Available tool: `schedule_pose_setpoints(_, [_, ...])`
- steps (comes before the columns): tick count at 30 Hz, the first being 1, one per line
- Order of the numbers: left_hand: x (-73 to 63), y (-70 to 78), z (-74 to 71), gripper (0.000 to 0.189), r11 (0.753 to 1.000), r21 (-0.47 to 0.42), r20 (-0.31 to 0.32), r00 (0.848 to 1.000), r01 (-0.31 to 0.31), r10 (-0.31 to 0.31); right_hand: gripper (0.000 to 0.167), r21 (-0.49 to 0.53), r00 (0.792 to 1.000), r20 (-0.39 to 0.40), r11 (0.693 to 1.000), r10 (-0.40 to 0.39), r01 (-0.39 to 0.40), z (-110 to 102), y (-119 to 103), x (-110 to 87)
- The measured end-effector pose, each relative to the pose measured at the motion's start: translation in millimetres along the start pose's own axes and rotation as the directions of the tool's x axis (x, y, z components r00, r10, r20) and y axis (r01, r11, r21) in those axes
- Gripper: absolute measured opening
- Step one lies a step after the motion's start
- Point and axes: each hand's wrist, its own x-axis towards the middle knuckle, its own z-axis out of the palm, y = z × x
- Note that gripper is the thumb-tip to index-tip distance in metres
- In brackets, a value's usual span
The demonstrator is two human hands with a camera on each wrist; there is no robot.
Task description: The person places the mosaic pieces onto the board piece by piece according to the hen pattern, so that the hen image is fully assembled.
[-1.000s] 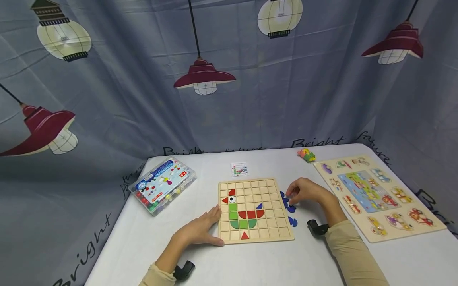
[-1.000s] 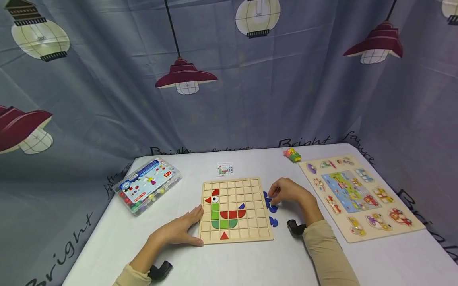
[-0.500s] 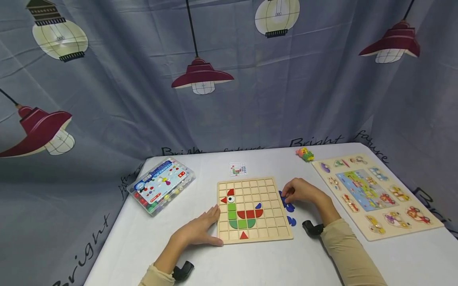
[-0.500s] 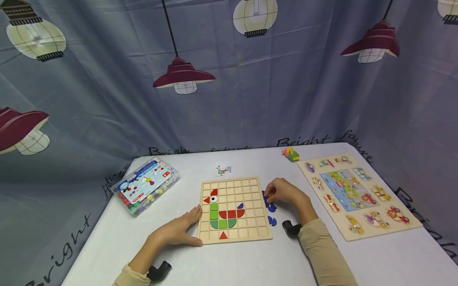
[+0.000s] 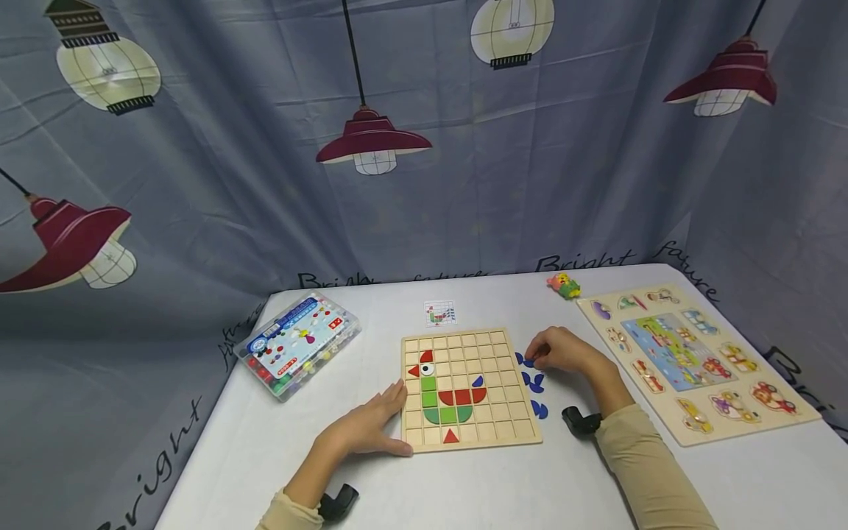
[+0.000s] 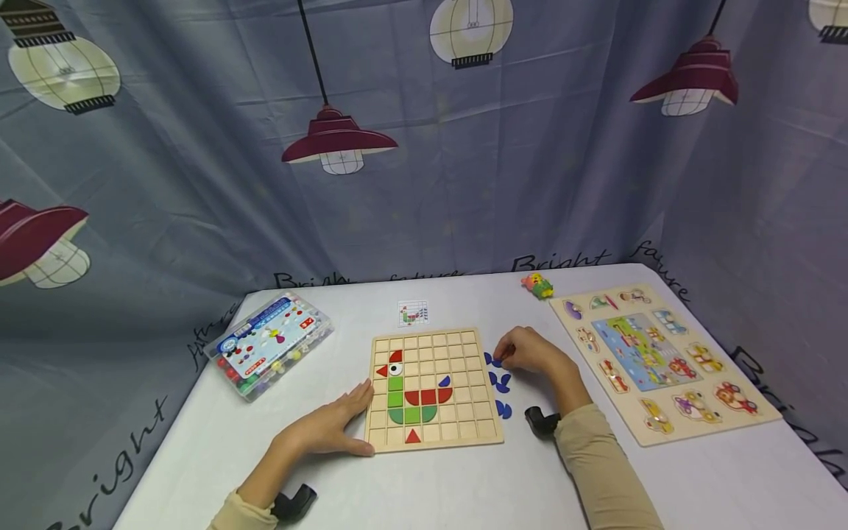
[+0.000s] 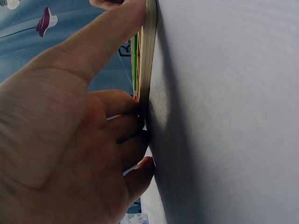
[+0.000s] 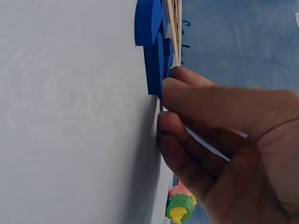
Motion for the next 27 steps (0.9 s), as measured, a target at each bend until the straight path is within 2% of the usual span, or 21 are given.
schedule_pose_setpoints(5, [-0.4,0.5,-0.5,0.109,1.000,-0.003,-0.005,1.000,-0.004,0.004,0.019,0.031,1.000,0.009,0.999,0.012,-0.012,-1,1,1.9])
schedule_pose_setpoints(11, [-0.9,0.8,-0.9,0.108,1.000,-0.008,-0.004,1.000,0.003,-0.003,0.021,0.071,1.000,-0.010,0.997,-0.024,0.024,1,11,2.8])
schedule_pose_setpoints(18, [-2.4,-0.1,-0.4,0.108,1.000,-0.011,0.000,1.000,-0.001,0.001,0.024,0.133,1.000,-0.004,0.991,-0.026,0.026,4,20,3.6])
schedule_pose_setpoints(27, [-1.6,-0.1,-1.5,0.109,1.000,0.002,-0.006,1.000,-0.012,0.012,0.021,0.133,1.000,0.009,0.991,-0.019,0.017,1,18,4.0])
